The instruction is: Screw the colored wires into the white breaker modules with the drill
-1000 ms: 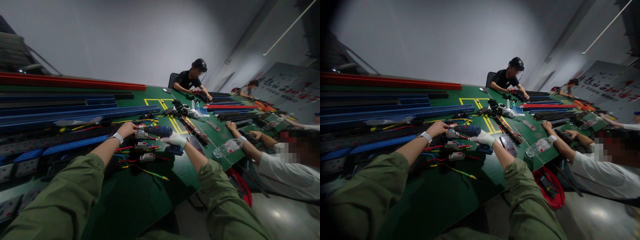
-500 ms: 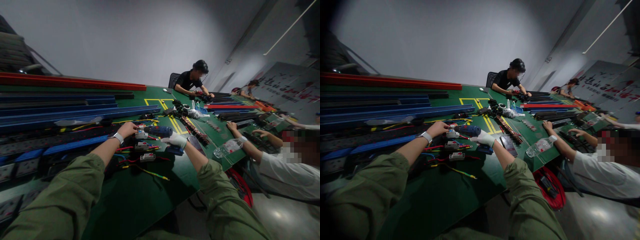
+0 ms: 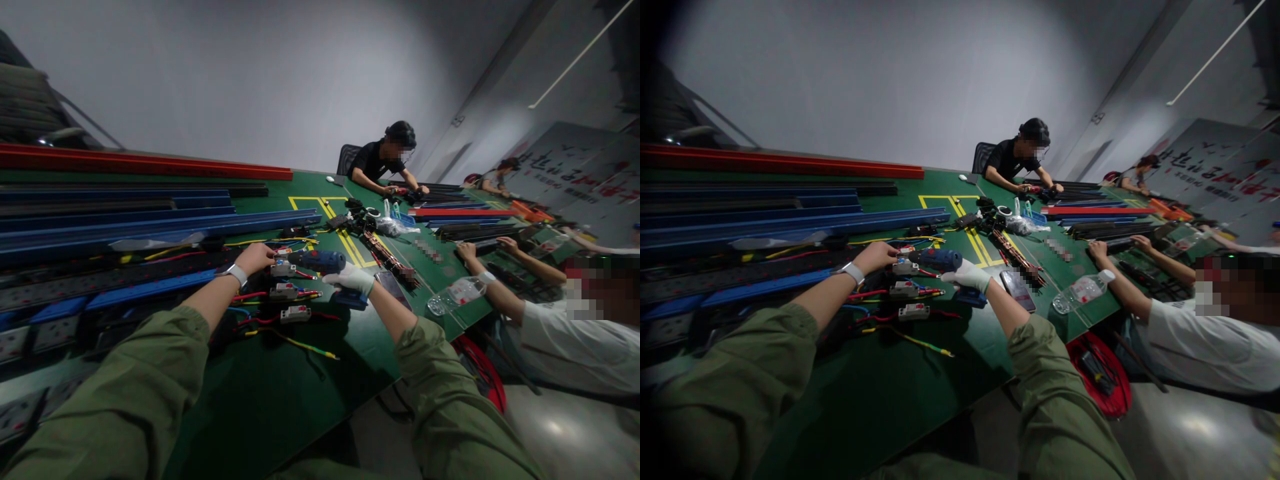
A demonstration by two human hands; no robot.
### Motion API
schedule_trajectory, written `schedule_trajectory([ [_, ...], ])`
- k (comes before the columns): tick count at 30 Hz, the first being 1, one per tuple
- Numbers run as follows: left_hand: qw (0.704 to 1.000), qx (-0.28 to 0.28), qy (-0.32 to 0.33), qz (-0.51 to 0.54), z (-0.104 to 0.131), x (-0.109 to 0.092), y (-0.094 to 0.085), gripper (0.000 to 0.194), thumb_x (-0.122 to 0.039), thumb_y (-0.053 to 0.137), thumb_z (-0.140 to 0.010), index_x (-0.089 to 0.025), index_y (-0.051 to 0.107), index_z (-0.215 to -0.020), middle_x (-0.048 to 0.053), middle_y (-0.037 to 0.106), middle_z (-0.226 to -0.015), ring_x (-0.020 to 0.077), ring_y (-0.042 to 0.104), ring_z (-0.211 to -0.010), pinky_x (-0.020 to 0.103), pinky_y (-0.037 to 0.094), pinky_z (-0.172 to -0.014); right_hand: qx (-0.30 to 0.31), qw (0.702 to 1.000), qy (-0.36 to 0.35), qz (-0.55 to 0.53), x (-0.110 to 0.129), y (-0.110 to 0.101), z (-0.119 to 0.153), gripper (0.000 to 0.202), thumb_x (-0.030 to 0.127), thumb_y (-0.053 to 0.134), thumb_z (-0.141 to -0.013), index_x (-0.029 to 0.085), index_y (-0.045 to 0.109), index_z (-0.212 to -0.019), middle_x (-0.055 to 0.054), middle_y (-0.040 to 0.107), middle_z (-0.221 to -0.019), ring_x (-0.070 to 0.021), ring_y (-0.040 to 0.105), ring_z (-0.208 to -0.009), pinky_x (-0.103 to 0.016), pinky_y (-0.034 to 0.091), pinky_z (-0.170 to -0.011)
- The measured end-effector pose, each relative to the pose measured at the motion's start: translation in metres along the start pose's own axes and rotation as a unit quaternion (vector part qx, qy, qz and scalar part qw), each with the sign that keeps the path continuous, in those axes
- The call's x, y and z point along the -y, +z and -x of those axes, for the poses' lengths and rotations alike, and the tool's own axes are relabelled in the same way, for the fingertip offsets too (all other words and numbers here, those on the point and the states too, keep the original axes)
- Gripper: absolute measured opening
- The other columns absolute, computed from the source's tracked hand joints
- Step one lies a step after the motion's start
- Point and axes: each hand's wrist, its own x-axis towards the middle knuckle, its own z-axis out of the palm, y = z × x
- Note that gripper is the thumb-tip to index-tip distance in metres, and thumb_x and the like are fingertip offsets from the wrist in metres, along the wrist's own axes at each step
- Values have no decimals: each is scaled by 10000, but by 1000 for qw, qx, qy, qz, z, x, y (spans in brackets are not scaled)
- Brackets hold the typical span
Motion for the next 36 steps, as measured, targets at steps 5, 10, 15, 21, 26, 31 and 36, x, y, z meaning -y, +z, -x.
schedule_trajectory([
  [5, 1000, 6, 0, 5, 0, -1, -1, 333, -379, 650, -747, -197, 823, -965, 77, 762, -798, 195, 633, -708, 277, 340, -620, 0, 1000, -3, -3, -2, 0, -2, 137, 81, 702, -824, 81, 618, -932, -5, 655, -688, -62, 516, -558, -163, 407, -525],
  [10, 1000, 5, 0, -2, 2, -3, -2, 334, -377, 642, -755, -193, 825, -966, 75, 766, -801, 192, 632, -710, 272, 344, -621, 7, 1000, -5, -1, -4, 0, -4, 183, 62, 702, -821, 68, 624, -987, -18, 670, -730, -66, 535, -590, -164, 441, -557],
  [15, 1000, 2, 2, -3, 2, -4, -2, 324, -364, 638, -754, -192, 825, -955, 68, 765, -797, 185, 621, -696, 271, 333, -608, 18, 1000, -13, -2, -5, 0, -3, 234, 67, 687, -842, 55, 625, -1067, -24, 673, -740, -75, 541, -587, -180, 452, -557],
  [21, 1000, 2, -3, -4, 2, -5, -2, 323, -363, 642, -751, -188, 823, -952, 60, 756, -771, 174, 609, -677, 266, 329, -601, 27, 999, -27, -8, -6, 1, -1, 332, 101, 705, -863, 64, 604, -1178, -49, 708, -865, -83, 564, -628, -203, 492, -599],
  [26, 1000, 4, -1, -5, 1, -3, -1, 323, -348, 643, -749, -192, 823, -967, 60, 757, -787, 172, 606, -683, 265, 336, -608, 19, 999, -32, -9, -10, 4, 0, 279, 274, 643, -966, 127, 619, -1201, -70, 673, -1092, -154, 668, -852, -318, 586, -748],
  [31, 1000, 3, 1, -3, 1, -3, -1, 338, -369, 644, -756, -192, 820, -983, 59, 750, -763, 169, 596, -661, 269, 330, -603, -11, 999, -41, -11, -16, 7, 5, 357, 340, 619, -980, 147, 595, -1279, -98, 620, -1254, -226, 647, -1055, -424, 565, -892],
  [36, 1000, 3, 5, -7, 1, -4, -2, 334, -355, 643, -752, -199, 821, -987, 58, 755, -781, 173, 608, -685, 267, 337, -611, -8, 999, -45, -8, -16, 4, 4, 341, 336, 617, -982, 146, 600, -1265, -93, 629, -1230, -214, 655, -1026, -406, 574, -867],
])
